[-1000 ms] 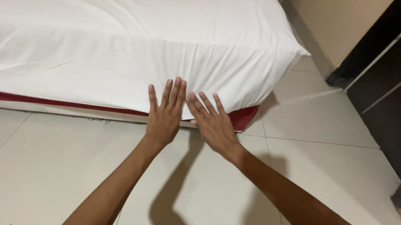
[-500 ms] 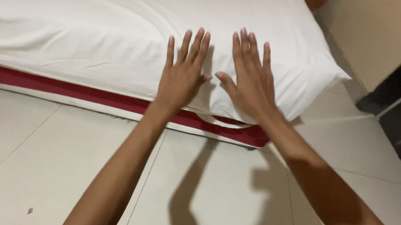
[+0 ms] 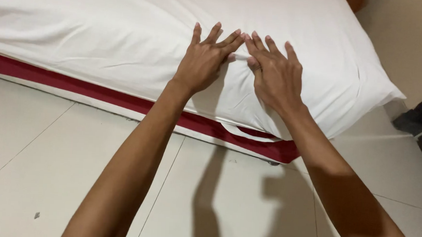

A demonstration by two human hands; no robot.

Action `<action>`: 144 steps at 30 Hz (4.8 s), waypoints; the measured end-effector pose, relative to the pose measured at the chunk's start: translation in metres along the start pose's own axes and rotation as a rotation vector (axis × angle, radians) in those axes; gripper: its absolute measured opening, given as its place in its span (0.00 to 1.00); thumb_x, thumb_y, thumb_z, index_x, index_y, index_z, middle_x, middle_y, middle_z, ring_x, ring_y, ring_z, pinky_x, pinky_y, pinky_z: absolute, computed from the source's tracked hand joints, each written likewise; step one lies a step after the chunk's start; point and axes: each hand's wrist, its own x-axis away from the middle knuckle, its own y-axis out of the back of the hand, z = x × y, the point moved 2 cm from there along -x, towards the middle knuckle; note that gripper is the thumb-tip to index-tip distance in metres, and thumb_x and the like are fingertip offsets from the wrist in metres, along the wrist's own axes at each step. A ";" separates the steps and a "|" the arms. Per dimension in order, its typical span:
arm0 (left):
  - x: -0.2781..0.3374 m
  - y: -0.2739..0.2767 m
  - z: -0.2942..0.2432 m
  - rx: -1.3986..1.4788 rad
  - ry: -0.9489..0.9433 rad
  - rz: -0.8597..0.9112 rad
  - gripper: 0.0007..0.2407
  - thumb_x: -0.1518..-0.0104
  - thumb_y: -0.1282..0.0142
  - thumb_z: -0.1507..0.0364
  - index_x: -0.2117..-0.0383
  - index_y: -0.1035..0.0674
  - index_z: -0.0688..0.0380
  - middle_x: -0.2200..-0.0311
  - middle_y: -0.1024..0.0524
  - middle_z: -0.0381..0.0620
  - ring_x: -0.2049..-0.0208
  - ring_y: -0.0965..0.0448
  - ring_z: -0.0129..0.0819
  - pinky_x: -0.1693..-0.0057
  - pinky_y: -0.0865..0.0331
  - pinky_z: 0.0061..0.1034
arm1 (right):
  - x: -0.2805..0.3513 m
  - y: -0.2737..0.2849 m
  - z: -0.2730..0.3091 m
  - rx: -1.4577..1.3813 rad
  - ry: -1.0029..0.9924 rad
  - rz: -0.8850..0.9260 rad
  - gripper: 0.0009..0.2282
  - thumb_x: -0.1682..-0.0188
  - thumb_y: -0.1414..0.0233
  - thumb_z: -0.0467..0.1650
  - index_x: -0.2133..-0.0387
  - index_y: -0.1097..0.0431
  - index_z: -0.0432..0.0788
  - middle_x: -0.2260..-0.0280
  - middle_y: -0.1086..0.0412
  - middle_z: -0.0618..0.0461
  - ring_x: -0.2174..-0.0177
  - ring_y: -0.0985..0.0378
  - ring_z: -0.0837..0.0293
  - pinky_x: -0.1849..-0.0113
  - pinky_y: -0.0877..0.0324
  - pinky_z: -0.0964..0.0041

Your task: The person smooths a white fitted sheet over a mattress, tucking the edges under the corners and sides. They move around the bed to ensure the sheet is tight and wrinkle-free, using both hands to press and adjust the fabric.

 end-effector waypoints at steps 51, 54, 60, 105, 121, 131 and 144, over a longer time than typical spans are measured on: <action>-0.011 0.000 -0.045 0.134 0.095 0.082 0.34 0.43 0.45 0.52 0.32 0.40 0.56 0.33 0.38 0.48 0.31 0.43 0.47 0.30 0.56 0.60 | -0.016 0.028 -0.032 0.006 -0.078 0.494 0.37 0.51 0.65 0.56 0.28 0.56 0.58 0.29 0.58 0.53 0.31 0.60 0.51 0.35 0.64 0.43; -0.017 -0.006 -0.048 0.150 0.129 0.104 0.31 0.40 0.46 0.53 0.33 0.37 0.51 0.33 0.37 0.45 0.31 0.43 0.47 0.31 0.57 0.64 | -0.007 0.027 -0.053 0.018 0.027 0.510 0.38 0.50 0.60 0.55 0.30 0.57 0.50 0.29 0.58 0.50 0.32 0.58 0.52 0.36 0.63 0.45; -0.033 -0.002 -0.072 0.052 0.128 0.129 0.22 0.38 0.49 0.61 0.36 0.31 0.43 0.34 0.34 0.35 0.32 0.40 0.48 0.35 0.56 0.75 | 0.011 0.045 -0.058 0.024 -0.067 0.380 0.25 0.45 0.58 0.44 0.34 0.43 0.56 0.32 0.46 0.58 0.33 0.47 0.56 0.35 0.55 0.46; -0.045 -0.031 -0.147 -0.050 0.091 0.048 0.25 0.36 0.46 0.75 0.32 0.36 0.59 0.33 0.34 0.53 0.32 0.37 0.53 0.30 0.51 0.60 | 0.063 0.073 -0.092 -0.124 -0.035 0.109 0.27 0.47 0.45 0.40 0.35 0.40 0.48 0.36 0.36 0.47 0.36 0.39 0.46 0.35 0.61 0.35; -0.112 -0.055 -0.278 -0.014 0.060 0.163 0.37 0.41 0.46 0.47 0.31 0.42 0.57 0.31 0.40 0.46 0.29 0.46 0.50 0.31 0.62 0.70 | 0.155 0.117 -0.246 -0.180 -0.345 0.310 0.41 0.48 0.50 0.42 0.27 0.72 0.48 0.27 0.61 0.47 0.30 0.58 0.51 0.33 0.68 0.45; -0.135 -0.102 -0.316 -0.185 -0.019 0.029 0.33 0.38 0.49 0.51 0.31 0.39 0.58 0.29 0.44 0.48 0.27 0.47 0.48 0.27 0.65 0.59 | 0.162 0.117 -0.246 -0.250 -0.215 0.043 0.24 0.41 0.56 0.25 0.30 0.47 0.46 0.36 0.39 0.42 0.37 0.40 0.42 0.34 0.53 0.48; -0.119 -0.115 -0.357 -0.303 -0.125 -0.019 0.23 0.35 0.50 0.68 0.34 0.33 0.65 0.32 0.35 0.52 0.29 0.43 0.40 0.24 0.62 0.38 | 0.207 0.118 -0.255 -0.252 -0.254 -0.002 0.22 0.46 0.53 0.18 0.36 0.37 0.38 0.38 0.38 0.35 0.38 0.41 0.36 0.37 0.47 0.48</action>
